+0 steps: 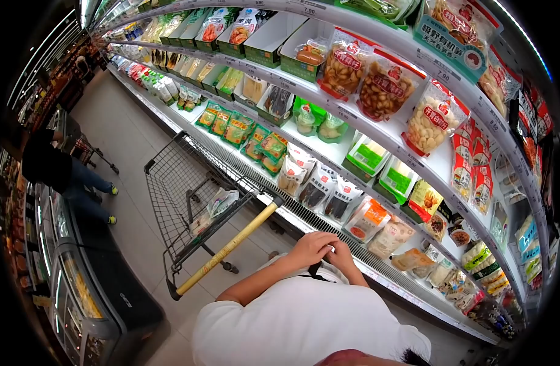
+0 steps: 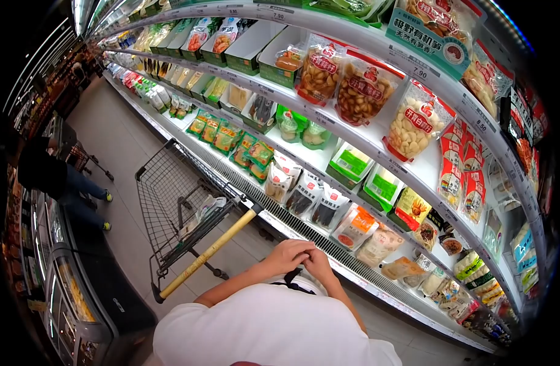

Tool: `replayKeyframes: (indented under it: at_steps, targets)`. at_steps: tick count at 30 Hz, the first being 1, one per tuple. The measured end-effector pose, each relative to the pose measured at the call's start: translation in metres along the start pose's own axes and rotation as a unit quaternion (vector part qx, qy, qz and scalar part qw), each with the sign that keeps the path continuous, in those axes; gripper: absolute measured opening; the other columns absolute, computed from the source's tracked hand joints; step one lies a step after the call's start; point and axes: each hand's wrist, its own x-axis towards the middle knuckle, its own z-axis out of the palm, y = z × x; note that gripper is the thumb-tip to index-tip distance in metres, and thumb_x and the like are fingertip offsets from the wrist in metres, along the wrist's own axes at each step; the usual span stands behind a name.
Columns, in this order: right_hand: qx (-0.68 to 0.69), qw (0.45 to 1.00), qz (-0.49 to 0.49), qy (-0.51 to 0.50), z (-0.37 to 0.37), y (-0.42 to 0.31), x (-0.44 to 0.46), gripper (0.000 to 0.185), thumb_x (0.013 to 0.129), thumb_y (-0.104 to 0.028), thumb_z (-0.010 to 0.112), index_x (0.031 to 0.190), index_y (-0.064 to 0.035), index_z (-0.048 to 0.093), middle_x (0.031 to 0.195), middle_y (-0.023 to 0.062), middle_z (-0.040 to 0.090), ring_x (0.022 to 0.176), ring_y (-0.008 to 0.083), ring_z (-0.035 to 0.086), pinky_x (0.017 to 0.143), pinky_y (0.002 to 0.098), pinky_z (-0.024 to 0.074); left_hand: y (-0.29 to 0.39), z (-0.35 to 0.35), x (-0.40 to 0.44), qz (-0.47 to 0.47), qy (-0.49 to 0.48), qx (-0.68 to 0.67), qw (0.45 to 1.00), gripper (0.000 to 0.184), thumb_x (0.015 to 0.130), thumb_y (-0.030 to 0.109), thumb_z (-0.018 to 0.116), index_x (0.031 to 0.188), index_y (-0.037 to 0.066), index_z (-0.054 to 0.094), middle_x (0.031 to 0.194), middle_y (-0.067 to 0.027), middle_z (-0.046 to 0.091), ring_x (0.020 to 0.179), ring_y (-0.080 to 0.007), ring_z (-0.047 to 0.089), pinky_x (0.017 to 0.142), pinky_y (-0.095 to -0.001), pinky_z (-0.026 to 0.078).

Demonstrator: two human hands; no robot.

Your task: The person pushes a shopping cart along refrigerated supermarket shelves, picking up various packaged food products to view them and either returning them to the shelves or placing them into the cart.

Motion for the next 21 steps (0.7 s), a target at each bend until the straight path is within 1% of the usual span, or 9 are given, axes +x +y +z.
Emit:
replayKeyframes:
  at_steps: [2, 5, 7, 9, 12, 14, 17, 18, 21]
  targets:
    - [0.008, 1.0, 0.001, 0.01, 0.0, -0.003, -0.003, 0.02, 0.08, -0.005, 0.06, 0.098, 0.0002, 0.068, 0.091, 0.0193, 0.07, 0.084, 0.0318, 0.068, 0.074, 0.0366, 0.0515, -0.005, 0.002, -0.001, 0.002, -0.002, -0.001, 1.0, 0.033, 0.083, 0.008, 0.065, 0.115, 0.003, 0.063, 0.113, -0.0131, 0.067, 0.105, -0.032, 0.062, 0.091, -0.0409, 0.048]
    - [-0.031, 0.999, 0.011, -0.005, -0.003, -0.006, -0.004, 0.022, 0.08, -0.006, 0.06, 0.1, -0.0013, 0.068, 0.093, 0.0198, 0.069, 0.085, 0.0346, 0.067, 0.075, 0.038, 0.0515, -0.002, 0.002, -0.002, 0.005, -0.006, 0.005, 1.0, 0.033, 0.083, 0.008, 0.065, 0.116, 0.005, 0.063, 0.114, -0.012, 0.066, 0.105, -0.0315, 0.062, 0.091, -0.0404, 0.049]
    - [-0.024, 1.0, 0.015, 0.006, -0.002, -0.007, -0.006, 0.023, 0.08, -0.007, 0.06, 0.102, -0.0022, 0.068, 0.095, 0.0198, 0.069, 0.087, 0.0347, 0.067, 0.076, 0.038, 0.0516, 0.0, 0.003, -0.003, 0.008, -0.011, 0.011, 1.0, 0.034, 0.083, 0.009, 0.065, 0.117, 0.006, 0.063, 0.114, -0.0115, 0.066, 0.104, -0.0313, 0.062, 0.09, -0.0401, 0.049]
    - [-0.011, 0.999, 0.033, -0.003, -0.002, -0.011, -0.007, 0.022, 0.081, -0.008, 0.06, 0.101, -0.0021, 0.068, 0.095, 0.0202, 0.069, 0.087, 0.0351, 0.067, 0.076, 0.0378, 0.0516, 0.0, 0.003, -0.003, 0.018, 0.009, 0.025, 0.999, 0.033, 0.084, 0.009, 0.065, 0.117, 0.007, 0.063, 0.116, -0.0103, 0.066, 0.105, -0.0311, 0.062, 0.09, -0.0398, 0.049]
    - [0.002, 0.999, 0.042, 0.001, -0.002, -0.009, -0.008, 0.023, 0.081, -0.008, 0.06, 0.102, -0.0019, 0.067, 0.095, 0.0204, 0.069, 0.087, 0.0351, 0.066, 0.076, 0.0377, 0.0513, 0.001, 0.001, -0.001, 0.02, -0.004, 0.018, 1.0, 0.032, 0.084, 0.009, 0.065, 0.115, 0.007, 0.063, 0.116, -0.01, 0.066, 0.105, -0.0311, 0.061, 0.089, -0.0399, 0.049]
    - [0.011, 1.0, 0.005, 0.007, 0.0, -0.007, -0.009, 0.023, 0.081, -0.008, 0.06, 0.103, -0.0016, 0.067, 0.095, 0.0204, 0.068, 0.088, 0.0348, 0.066, 0.077, 0.0375, 0.0509, 0.0, 0.001, -0.001, 0.027, -0.006, 0.014, 1.0, 0.031, 0.084, 0.009, 0.065, 0.115, 0.006, 0.063, 0.116, -0.0101, 0.066, 0.104, -0.0312, 0.062, 0.089, -0.04, 0.049]
    - [0.005, 0.999, 0.033, -0.005, -0.004, -0.018, -0.01, 0.023, 0.081, -0.007, 0.061, 0.102, -0.0014, 0.067, 0.095, 0.0202, 0.068, 0.088, 0.0345, 0.066, 0.077, 0.0375, 0.0506, 0.001, 0.0, -0.001, 0.026, -0.012, 0.011, 1.0, 0.032, 0.084, 0.009, 0.065, 0.115, 0.006, 0.063, 0.115, -0.0105, 0.066, 0.103, -0.0314, 0.062, 0.089, -0.04, 0.049]
    - [0.008, 1.0, 0.021, -0.006, -0.003, -0.016, -0.009, 0.023, 0.08, -0.007, 0.061, 0.102, -0.001, 0.067, 0.095, 0.0202, 0.068, 0.088, 0.0345, 0.066, 0.077, 0.0374, 0.0506, 0.001, 0.0, -0.001, 0.021, -0.016, 0.011, 1.0, 0.031, 0.084, 0.009, 0.065, 0.115, 0.006, 0.063, 0.115, -0.0105, 0.066, 0.103, -0.0314, 0.062, 0.089, -0.0399, 0.049]
    - [0.004, 1.0, 0.027, -0.008, -0.001, -0.011, -0.01, 0.023, 0.08, -0.007, 0.061, 0.102, -0.0009, 0.067, 0.095, 0.0202, 0.068, 0.088, 0.0345, 0.066, 0.077, 0.0376, 0.0507, 0.0, 0.0, -0.001, 0.019, -0.021, 0.011, 1.0, 0.031, 0.084, 0.008, 0.065, 0.115, 0.006, 0.063, 0.116, -0.0106, 0.066, 0.104, -0.0315, 0.061, 0.089, -0.0398, 0.049]
